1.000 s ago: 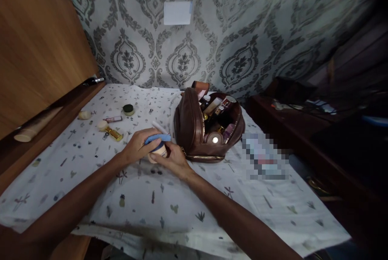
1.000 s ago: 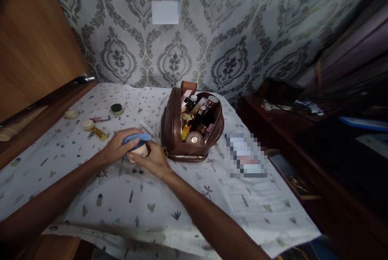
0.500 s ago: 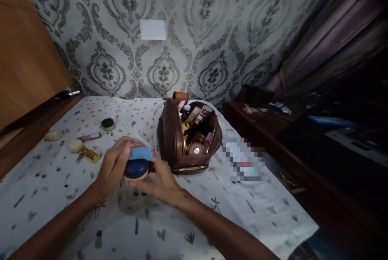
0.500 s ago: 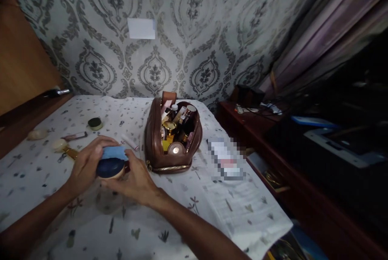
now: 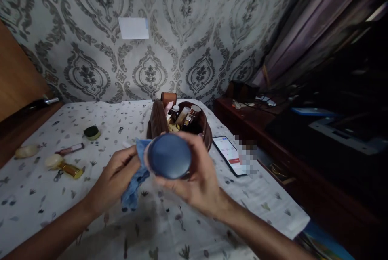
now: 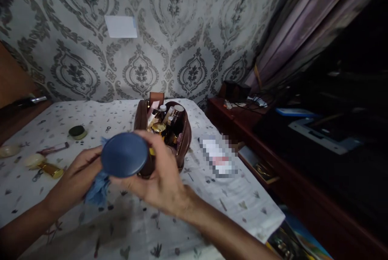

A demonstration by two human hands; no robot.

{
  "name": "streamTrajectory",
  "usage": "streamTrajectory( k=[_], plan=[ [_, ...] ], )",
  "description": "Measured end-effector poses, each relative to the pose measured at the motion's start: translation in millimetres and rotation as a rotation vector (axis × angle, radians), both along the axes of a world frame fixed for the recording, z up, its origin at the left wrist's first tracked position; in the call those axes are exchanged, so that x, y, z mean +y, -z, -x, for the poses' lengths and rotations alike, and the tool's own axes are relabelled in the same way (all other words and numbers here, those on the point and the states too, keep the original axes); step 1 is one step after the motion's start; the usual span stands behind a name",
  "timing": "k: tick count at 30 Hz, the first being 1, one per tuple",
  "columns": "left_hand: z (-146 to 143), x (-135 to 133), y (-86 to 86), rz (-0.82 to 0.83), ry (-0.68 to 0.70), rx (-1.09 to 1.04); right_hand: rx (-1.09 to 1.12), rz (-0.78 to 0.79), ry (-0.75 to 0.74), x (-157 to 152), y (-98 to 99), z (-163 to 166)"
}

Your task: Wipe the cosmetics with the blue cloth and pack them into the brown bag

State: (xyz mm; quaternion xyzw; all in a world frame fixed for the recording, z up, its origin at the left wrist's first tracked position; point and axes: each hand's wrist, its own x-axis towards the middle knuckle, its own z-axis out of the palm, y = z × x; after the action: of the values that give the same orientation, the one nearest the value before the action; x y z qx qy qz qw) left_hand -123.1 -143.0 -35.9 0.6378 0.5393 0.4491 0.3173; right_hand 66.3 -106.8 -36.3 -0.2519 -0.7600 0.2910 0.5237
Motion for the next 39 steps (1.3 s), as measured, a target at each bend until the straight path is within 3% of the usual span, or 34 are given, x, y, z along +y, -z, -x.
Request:
streamTrajectory(
  k=[2,5,7,11,17,23,29,39],
  plan=[
    [-9.6,10.5,-7.0,-0.248,0.138,0.24,0.055,0.077,0.128,13.1,-11.5,-10.1],
    [-24.6,23.7,-7.5,-0.621,0.185,0.686,0.047,0.092,0.204,35.4,-25.2,-26.1],
    [-33.1,29.7,-4.4,-0.675,0.217,0.953,0.028,0.082,0.216,48.6,-29.4,-35.9],
    [-40.9,34.4,-4.4,-0.551,0.336,1.228,-0.049,0.108,0.178,67.2,-28.2,-49.2],
    [-32.3,26.4,-5.6,-0.439,0.396,1.19,-0.327,0.141,0.156,79.6,-24.3,-50.7],
    [-23.9,20.8,10.9,-0.406,0.452,1.147,-0.751,0.049,0.218,83.4,-25.9,-40.7],
    [-24.3,21.5,12.1,-0.407,0.448,1.112,-1.085,-0.018,0.293,86.2,-26.7,-31.2],
    [-23.4,21.0,16.5,-0.436,0.448,1.093,-1.293,-0.095,0.242,86.1,-26.2,-26.4]
  ],
)
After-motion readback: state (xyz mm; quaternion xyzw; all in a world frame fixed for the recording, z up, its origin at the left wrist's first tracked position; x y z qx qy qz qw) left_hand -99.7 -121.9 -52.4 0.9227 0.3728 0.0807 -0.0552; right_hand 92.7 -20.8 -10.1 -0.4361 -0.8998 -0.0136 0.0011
